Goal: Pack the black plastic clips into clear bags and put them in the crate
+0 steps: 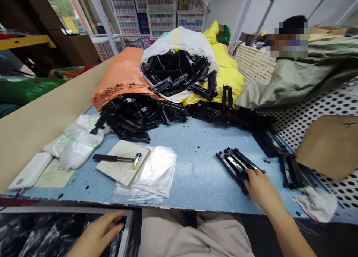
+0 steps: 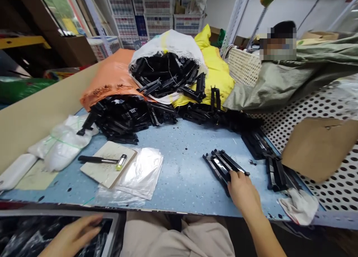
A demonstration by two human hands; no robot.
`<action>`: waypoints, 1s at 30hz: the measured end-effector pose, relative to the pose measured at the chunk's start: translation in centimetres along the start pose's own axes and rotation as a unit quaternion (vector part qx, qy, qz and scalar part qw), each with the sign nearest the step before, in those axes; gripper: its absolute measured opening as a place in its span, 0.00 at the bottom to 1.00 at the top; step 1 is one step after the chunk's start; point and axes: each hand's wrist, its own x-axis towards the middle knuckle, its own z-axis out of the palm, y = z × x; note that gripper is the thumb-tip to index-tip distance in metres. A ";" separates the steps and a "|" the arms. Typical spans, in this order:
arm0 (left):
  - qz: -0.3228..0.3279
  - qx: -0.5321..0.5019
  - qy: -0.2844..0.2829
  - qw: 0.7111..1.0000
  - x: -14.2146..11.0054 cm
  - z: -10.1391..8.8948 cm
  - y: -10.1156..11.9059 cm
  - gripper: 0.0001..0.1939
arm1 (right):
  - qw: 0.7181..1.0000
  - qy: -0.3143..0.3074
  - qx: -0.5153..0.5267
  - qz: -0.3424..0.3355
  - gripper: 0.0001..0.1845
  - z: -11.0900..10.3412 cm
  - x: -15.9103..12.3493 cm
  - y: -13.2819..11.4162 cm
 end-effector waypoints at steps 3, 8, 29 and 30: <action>0.124 -0.079 0.049 0.988 5.0 3.4 7.0 0.16 | 0.998 -0.030 0.056 -0.012 0.19 1.2 -0.5 -1.1; 0.121 -0.070 0.168 0.976 12.2 8.0 13.3 0.06 | 0.963 -0.049 0.264 -0.011 0.21 1.5 -0.6 -3.3; 0.043 -0.441 0.138 0.886 13.5 5.9 8.6 0.15 | 0.402 -0.391 0.826 0.052 0.06 0.6 3.8 -24.8; 0.041 -0.454 0.141 0.879 13.2 5.5 8.4 0.16 | 0.405 -0.382 0.829 0.058 0.06 0.9 3.9 -24.4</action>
